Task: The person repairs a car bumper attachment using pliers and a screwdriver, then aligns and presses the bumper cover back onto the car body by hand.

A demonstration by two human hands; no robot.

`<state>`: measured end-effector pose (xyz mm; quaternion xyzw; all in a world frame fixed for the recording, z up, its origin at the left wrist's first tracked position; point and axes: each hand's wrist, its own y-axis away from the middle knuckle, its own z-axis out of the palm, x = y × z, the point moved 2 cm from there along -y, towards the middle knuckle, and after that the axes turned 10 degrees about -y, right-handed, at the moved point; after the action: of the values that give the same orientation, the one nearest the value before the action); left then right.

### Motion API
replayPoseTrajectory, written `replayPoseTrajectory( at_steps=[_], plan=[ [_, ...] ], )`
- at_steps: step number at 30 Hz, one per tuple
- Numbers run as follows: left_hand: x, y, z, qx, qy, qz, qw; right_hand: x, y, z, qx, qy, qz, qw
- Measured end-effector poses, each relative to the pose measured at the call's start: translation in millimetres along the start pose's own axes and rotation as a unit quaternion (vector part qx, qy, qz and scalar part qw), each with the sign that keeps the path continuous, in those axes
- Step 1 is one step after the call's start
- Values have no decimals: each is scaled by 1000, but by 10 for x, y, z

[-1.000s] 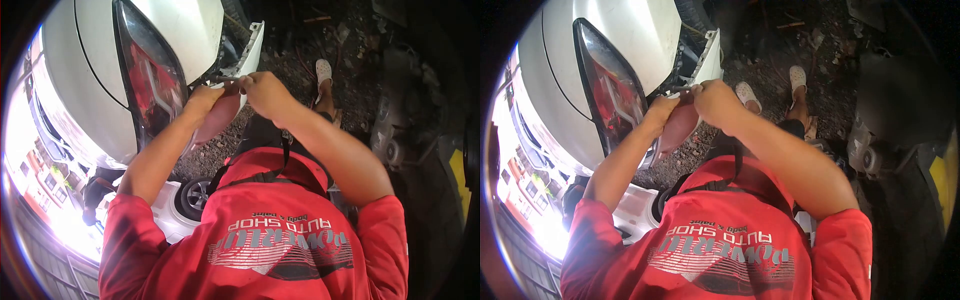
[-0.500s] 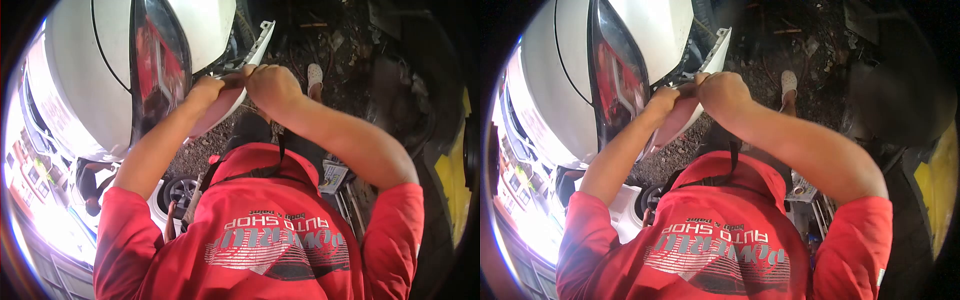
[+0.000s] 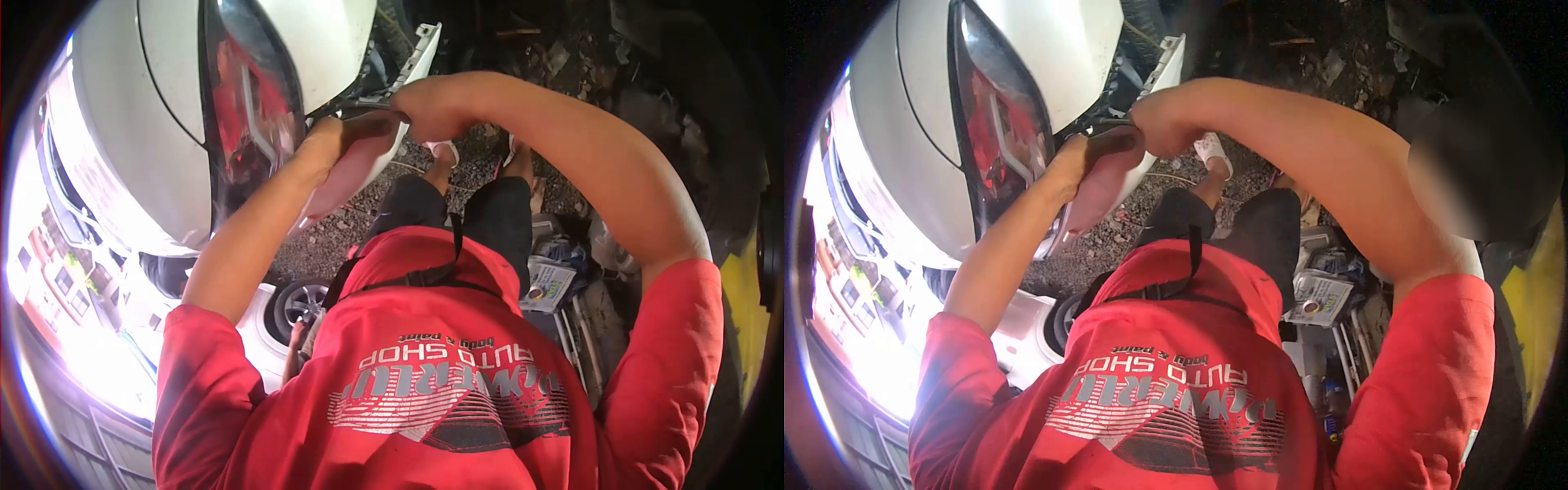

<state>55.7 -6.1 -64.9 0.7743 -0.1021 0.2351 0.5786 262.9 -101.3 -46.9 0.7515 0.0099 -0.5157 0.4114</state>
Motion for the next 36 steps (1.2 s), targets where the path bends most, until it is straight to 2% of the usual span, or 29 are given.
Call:
replayPoseTrajectory(
  at_steps=[1,2,3,4,5,6,8,9,12,14,16,18,19,21,22,24,25,28,30,32,34,36],
  plan=[
    [-322,-194,-142,14,-20,-47,999,69,-47,8,0,-30,1,1000],
    [-345,-232,-177,20,-39,-72,996,36,-20,11,7,-42,-3,999],
    [-364,-268,-211,25,-57,-98,993,-54,55,17,15,13,-15,1000],
    [-203,-154,-156,41,6,-136,990,-80,136,72,22,68,-24,997],
    [-100,-85,-104,47,31,-158,986,-38,182,198,108,42,-39,993],
    [3,-15,-51,54,56,-181,980,12,219,316,112,28,-40,992],
    [129,24,-13,60,-6,-88,994,109,292,464,246,-79,-40,965],
    [117,11,-10,59,-21,-94,994,158,357,526,301,-61,-74,949],
    [34,-42,-77,82,-12,-110,990,267,740,554,344,-42,-100,933],
    [-15,-33,-133,81,-25,-78,993,441,949,599,376,-77,-112,916],
    [137,55,9,63,-40,-86,994,637,1040,725,406,-107,-122,899],
    [132,51,-58,103,-110,-136,979,794,1088,845,470,-140,-188,851],
    [16,4,-176,102,-84,-154,979,847,1075,894,475,-150,-187,847],
    [-80,-11,-325,88,-83,-154,981,922,997,929,468,-260,-197,821],
    [-84,-6,-345,74,-70,-150,983,955,918,974,473,-266,-197,816],
    [-93,4,-344,79,-47,-154,984,965,816,1021,540,-285,-295,735],
    [-82,11,-338,85,-30,-159,983,956,771,1003,470,-380,-253,755],
    [78,62,-142,102,-27,-170,980,889,634,966,440,-448,-228,745],
    [127,64,-54,124,-12,-116,985,806,514,900,434,-458,-213,746],
    [103,34,-80,116,-15,-103,988,716,438,814,426,-462,-198,752],
    [85,0,-94,108,-13,-86,990,604,424,712,382,-449,-145,795],
    [53,-7,-93,114,-22,-88,989,433,315,679,394,-446,-126,794]
  ],
)
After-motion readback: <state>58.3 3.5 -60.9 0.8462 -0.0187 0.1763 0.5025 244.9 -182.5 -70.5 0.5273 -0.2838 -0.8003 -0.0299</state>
